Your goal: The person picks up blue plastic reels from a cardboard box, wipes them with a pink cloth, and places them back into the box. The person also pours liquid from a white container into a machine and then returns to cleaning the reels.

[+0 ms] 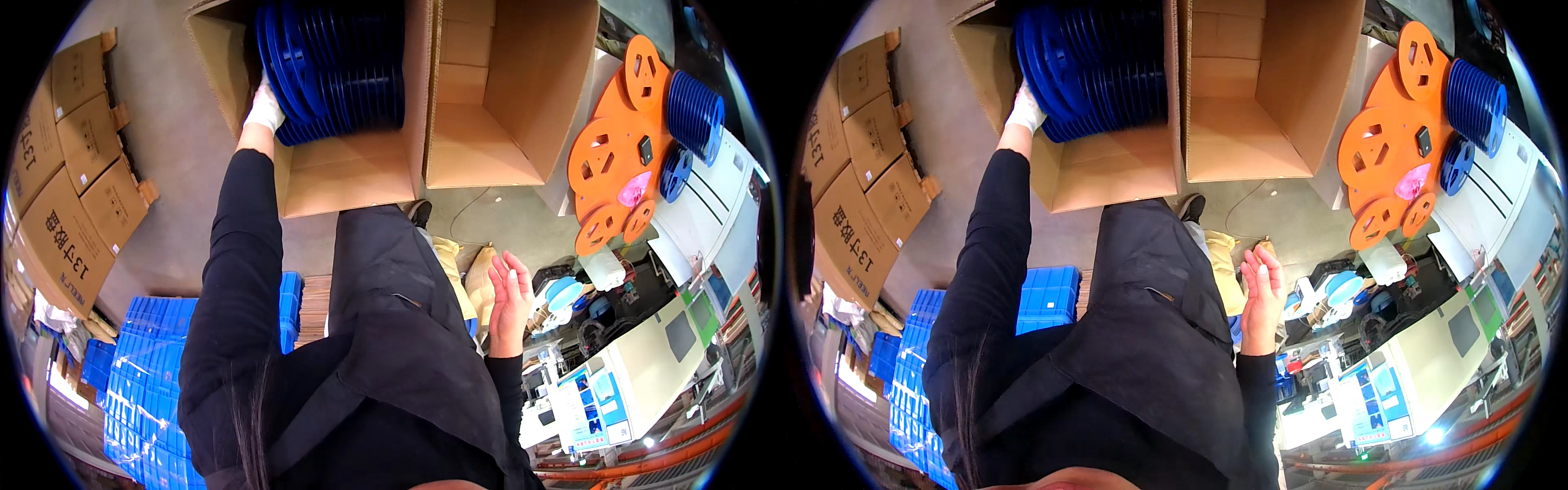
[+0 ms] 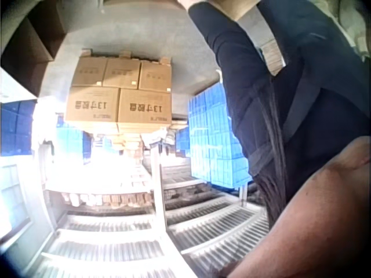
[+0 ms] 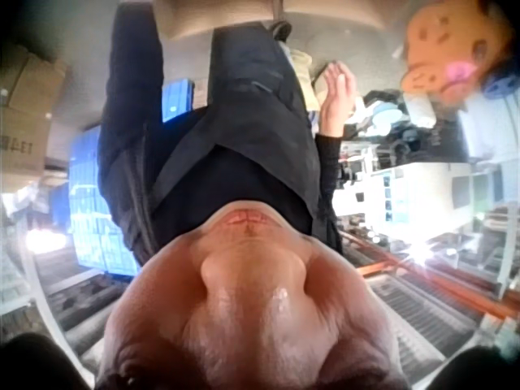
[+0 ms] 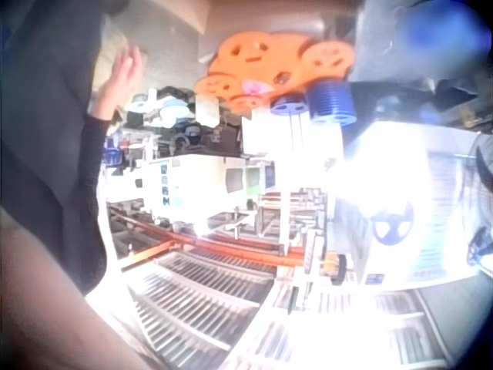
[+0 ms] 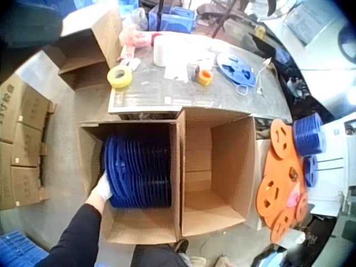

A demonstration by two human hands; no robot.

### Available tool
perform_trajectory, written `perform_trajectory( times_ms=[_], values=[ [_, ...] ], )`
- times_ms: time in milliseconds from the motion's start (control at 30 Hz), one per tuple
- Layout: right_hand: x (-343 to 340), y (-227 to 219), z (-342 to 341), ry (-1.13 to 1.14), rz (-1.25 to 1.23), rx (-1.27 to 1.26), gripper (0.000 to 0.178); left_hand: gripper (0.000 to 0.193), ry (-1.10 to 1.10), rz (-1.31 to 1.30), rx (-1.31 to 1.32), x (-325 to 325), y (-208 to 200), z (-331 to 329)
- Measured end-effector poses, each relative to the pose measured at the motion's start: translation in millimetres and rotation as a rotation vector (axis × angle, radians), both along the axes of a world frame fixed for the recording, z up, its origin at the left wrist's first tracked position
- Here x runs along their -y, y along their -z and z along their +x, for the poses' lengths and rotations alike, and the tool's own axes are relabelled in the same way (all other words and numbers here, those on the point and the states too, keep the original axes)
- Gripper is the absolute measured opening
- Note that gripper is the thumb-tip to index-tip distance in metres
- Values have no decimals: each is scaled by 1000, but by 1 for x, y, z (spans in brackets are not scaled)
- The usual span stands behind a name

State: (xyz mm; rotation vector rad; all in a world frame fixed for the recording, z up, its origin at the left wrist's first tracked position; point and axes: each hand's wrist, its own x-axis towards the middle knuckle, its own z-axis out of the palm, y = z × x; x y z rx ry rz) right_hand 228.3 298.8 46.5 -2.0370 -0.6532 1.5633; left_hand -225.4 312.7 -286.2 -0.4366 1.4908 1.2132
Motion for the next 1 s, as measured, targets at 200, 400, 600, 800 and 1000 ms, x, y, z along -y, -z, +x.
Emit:
perform_trajectory(
  times_ms=[200,400,600,800,1000],
  values=[
    [57,32,85,40,-82,-18,31,66,-214,-229,-36,136,31,63],
    [159,66,209,34,-207,61,28,59,728,-204,-285,169,-15,213],
    [228,82,315,-3,-263,-17,50,38,930,137,-176,104,34,308],
    [309,18,370,-18,-319,-104,48,32,1190,-22,-229,39,10,430],
    [363,98,434,45,-287,237,38,40,2407,288,-492,-6,-95,643]
  ],
)
